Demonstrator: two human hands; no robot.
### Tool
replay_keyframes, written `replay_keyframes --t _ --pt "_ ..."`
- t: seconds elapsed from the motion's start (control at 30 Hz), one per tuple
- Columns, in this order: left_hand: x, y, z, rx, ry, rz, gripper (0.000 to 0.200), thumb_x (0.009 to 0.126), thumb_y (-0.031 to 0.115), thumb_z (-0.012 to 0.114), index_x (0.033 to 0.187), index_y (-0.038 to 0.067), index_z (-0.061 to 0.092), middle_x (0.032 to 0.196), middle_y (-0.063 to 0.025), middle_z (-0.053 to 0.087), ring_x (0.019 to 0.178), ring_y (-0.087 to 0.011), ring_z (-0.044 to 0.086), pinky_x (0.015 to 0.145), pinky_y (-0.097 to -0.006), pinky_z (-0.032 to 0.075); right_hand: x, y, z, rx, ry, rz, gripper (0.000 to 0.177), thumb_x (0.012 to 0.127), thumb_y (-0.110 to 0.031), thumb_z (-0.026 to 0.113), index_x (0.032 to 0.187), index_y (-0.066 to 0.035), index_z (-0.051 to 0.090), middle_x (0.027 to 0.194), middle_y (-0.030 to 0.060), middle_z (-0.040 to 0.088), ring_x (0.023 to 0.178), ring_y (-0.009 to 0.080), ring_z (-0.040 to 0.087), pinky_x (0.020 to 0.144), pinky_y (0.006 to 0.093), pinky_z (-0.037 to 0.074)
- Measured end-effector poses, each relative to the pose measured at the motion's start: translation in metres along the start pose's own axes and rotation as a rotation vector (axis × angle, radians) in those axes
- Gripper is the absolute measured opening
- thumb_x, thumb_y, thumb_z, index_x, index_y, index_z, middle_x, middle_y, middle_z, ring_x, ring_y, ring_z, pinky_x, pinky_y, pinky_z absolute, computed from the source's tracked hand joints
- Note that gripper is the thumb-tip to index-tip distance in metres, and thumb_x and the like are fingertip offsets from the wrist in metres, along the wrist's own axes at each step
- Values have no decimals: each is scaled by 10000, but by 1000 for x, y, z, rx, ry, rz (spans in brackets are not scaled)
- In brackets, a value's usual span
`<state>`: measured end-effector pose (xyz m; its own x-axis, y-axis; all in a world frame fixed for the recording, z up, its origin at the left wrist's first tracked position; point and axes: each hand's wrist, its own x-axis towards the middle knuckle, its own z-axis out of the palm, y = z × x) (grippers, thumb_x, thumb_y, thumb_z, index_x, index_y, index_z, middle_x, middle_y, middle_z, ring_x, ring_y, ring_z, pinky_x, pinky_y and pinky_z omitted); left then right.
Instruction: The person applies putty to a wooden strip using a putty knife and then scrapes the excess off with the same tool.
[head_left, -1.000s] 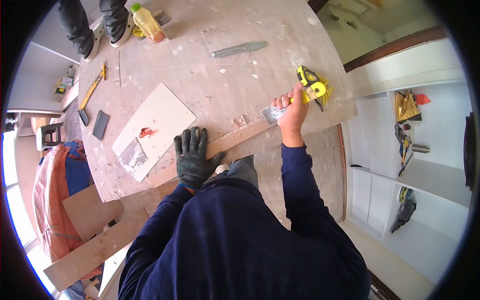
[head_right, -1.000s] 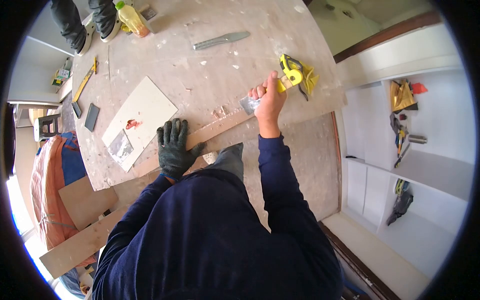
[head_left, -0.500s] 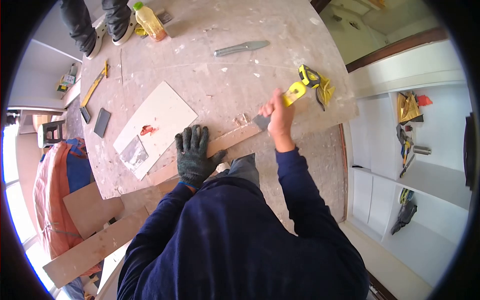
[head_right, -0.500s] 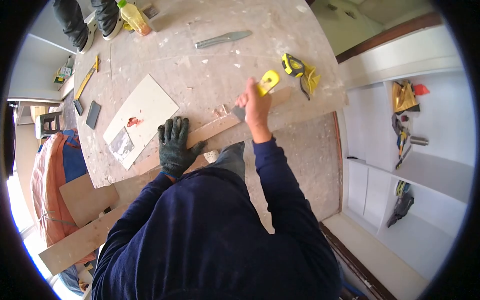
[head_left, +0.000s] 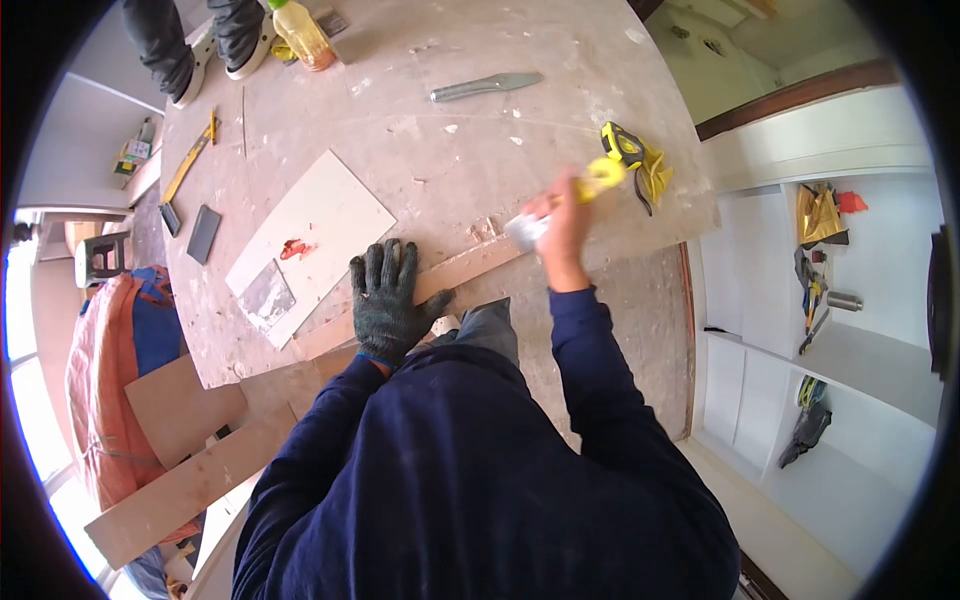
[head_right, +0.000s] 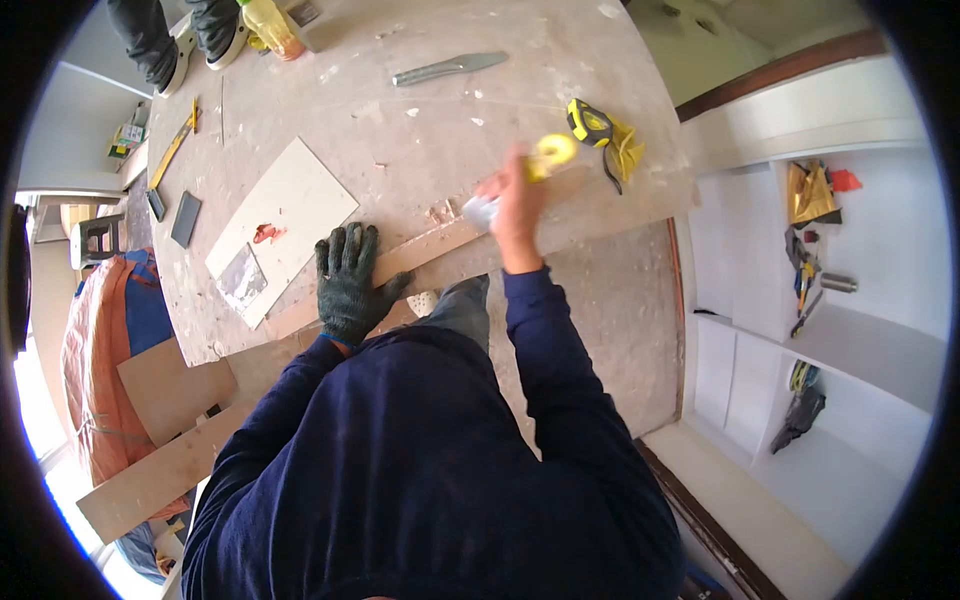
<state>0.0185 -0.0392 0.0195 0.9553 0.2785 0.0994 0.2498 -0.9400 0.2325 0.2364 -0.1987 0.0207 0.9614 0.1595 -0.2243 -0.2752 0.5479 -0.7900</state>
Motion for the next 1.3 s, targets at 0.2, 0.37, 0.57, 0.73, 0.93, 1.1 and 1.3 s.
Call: replay_keyframes --t 0.2,0.37,0.57,0.73,0.93,1.1,1.3 --pt "3 1 -1 -15 9 17 860 821 569 740 1432 12 503 1462 -223 495 1387 -449 422 1176 -624 257 22 -20 -17 127 143 2 455 989 -418 677 729 -128 442 549 -31 338 454 137 384 498 346 424" --pt "2 0 1 3 22 20 862 814 562 748 1431 12 505 1462 -223 497 1386 -448 424 1176 -625 258 4 4 -3 -76 -27 42 439 974 -394 696 725 -135 444 537 -22 331 454 143 393 491 354 416" --pt "-1 0 -4 -30 19 -3 842 817 559 741 1415 7 523 1445 -229 511 1383 -451 425 1177 -620 260 26 -9 -31 147 159 -32 496 977 -493 659 719 -152 409 517 -13 362 428 156 374 509 348 430" --pt "2 -1 -2 -40 -15 -2 844 813 553 743 1424 17 517 1448 -230 508 1391 -454 417 1183 -624 245 -12 11 6 -187 -134 100 459 983 -470 663 742 -139 456 534 -17 385 451 145 403 521 359 456" --pt "1 -2 0 -29 7 -5 854 819 570 729 1426 8 512 1452 -233 503 1388 -451 420 1184 -624 241 20 -21 -12 32 117 -64 460 972 -442 686 735 -129 447 553 -7 401 486 157 440 528 368 458" --pt "0 -3 1 -32 3 -8 854 825 577 719 1431 14 509 1470 -232 488 1404 -447 404 1187 -625 235 2 -1 -1 -122 -45 18 444 980 -387 689 728 -116 445 557 9 407 476 170 447 528 374 447" --pt "1 -5 3 -16 -9 -17 850 832 623 679 1418 25 533 1459 -219 502 1407 -443 393 1186 -639 226 16 5 -16 41 60 27 417 987 -384 683 758 -118 458 554 12 421 475 164 458 527 365 457"
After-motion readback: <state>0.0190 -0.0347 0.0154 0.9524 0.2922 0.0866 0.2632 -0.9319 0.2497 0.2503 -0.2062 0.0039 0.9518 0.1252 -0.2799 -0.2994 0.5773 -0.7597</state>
